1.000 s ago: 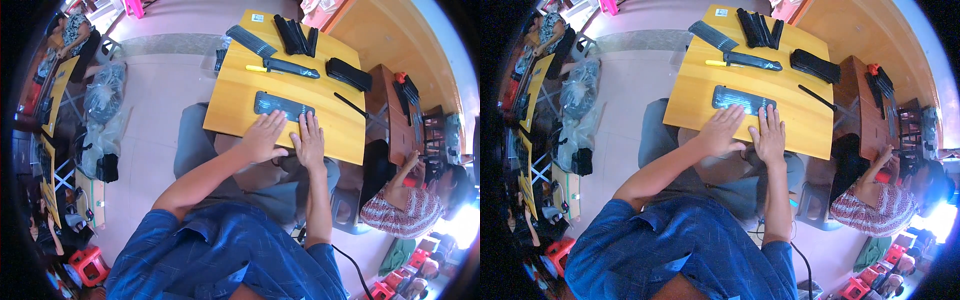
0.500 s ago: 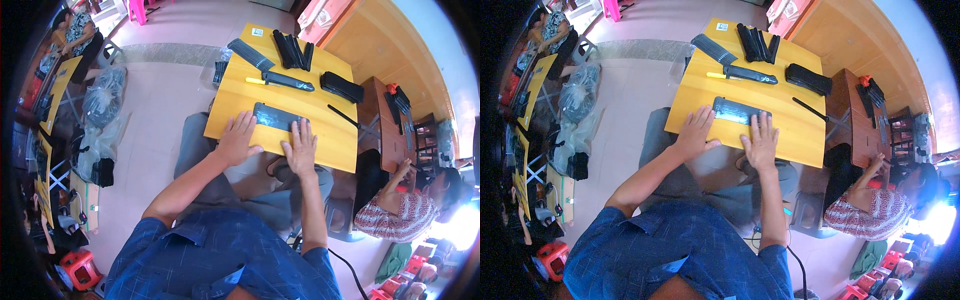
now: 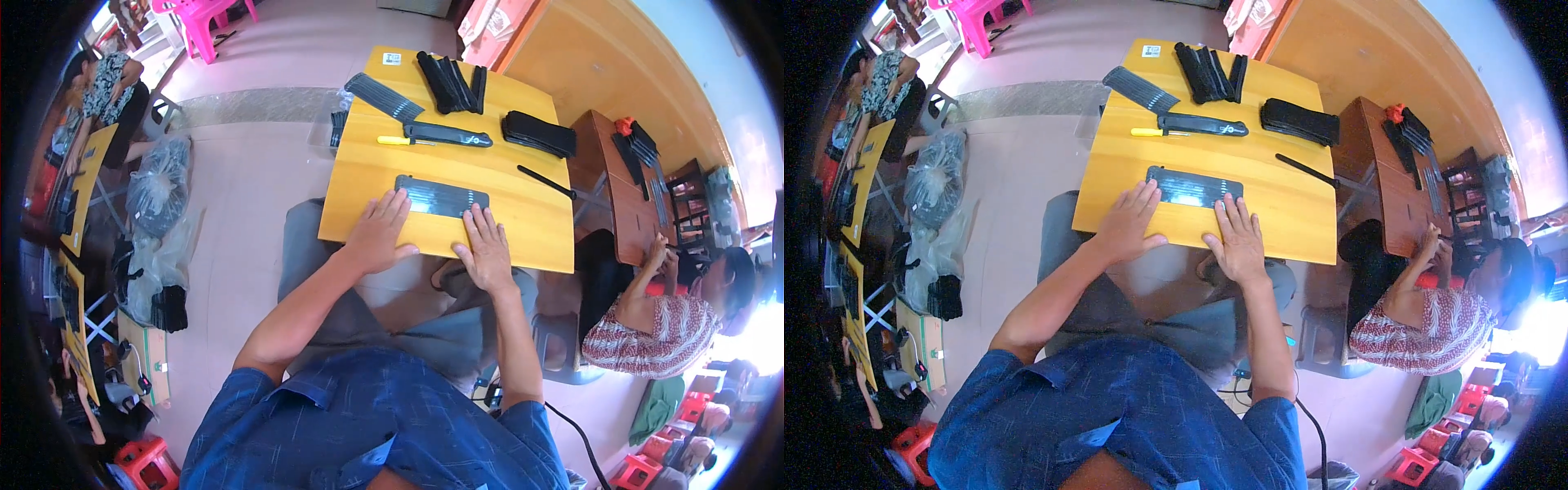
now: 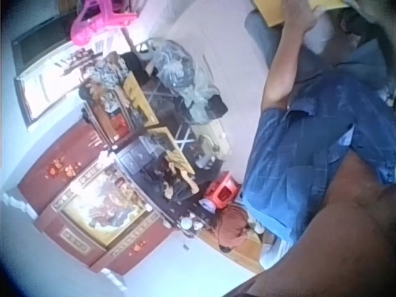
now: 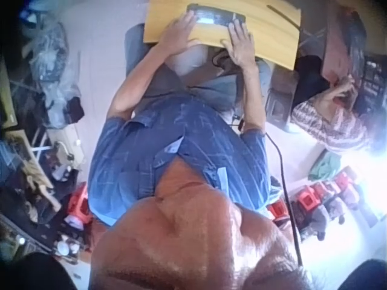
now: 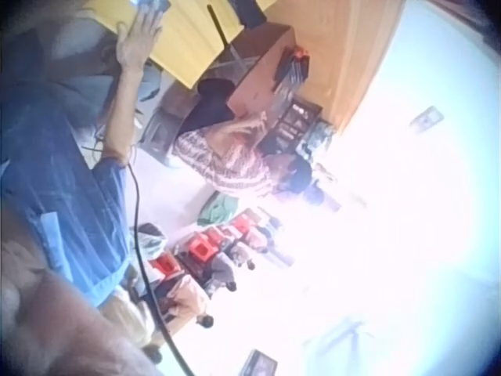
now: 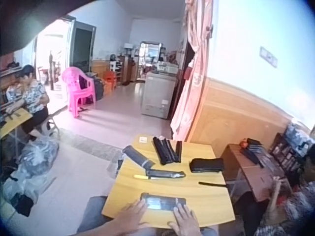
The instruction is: Assembling plastic fasteners or clips onto black fabric straps.
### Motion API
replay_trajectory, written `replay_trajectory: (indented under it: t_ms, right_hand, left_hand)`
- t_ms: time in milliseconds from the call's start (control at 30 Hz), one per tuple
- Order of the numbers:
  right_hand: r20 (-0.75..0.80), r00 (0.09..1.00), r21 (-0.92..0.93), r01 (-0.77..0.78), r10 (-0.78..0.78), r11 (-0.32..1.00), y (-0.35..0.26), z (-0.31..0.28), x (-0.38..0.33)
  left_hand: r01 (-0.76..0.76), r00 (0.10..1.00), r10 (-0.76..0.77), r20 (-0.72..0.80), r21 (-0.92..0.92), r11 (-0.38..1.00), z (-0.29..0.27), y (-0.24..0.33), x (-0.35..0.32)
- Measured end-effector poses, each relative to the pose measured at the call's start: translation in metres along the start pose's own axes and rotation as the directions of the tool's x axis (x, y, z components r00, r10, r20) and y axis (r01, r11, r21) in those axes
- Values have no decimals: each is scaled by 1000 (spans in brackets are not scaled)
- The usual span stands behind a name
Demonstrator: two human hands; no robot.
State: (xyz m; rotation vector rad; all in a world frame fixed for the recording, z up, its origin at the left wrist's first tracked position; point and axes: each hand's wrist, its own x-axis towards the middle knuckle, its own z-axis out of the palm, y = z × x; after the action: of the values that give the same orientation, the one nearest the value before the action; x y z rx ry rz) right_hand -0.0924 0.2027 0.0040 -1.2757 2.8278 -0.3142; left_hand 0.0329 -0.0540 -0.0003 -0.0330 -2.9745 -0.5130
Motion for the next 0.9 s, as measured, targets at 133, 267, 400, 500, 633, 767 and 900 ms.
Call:
replay_trajectory:
  t_ms: [133, 267, 400, 500, 633, 767, 900]
  right_hand:
    - [-13, 996, -16, -85, 85, 996, 24, -3, -12]
    - [-58, 982, -1, -178, 177, 984, 36, -13, -13]
    - [-236, 927, 168, -257, 292, 952, 63, -22, 9]
    - [-303, 899, 135, -289, 317, 948, 105, -26, 38]
    - [-212, 896, 57, -387, 390, 920, 129, -29, 81]
    - [-87, 900, -18, -431, 428, 902, 133, -27, 102]
    - [-150, 903, -30, -411, 403, 911, 120, -17, 87]
  left_hand:
    - [9, 1000, -9, 9, -1, 1000, 1, -4, 1]
    - [2, 996, -11, -89, -93, 996, -2, -5, -1]
    - [-94, 965, 65, -256, -104, 990, -6, -8, -28]
    - [-72, 975, 41, -219, -132, 989, -7, 1, -44]
    - [-68, 987, 45, -155, -148, 987, -8, 11, -61]
    - [-20, 994, 1, -108, -176, 984, -11, 17, -71]
    - [-5, 993, -14, -114, -164, 986, -16, 18, -77]
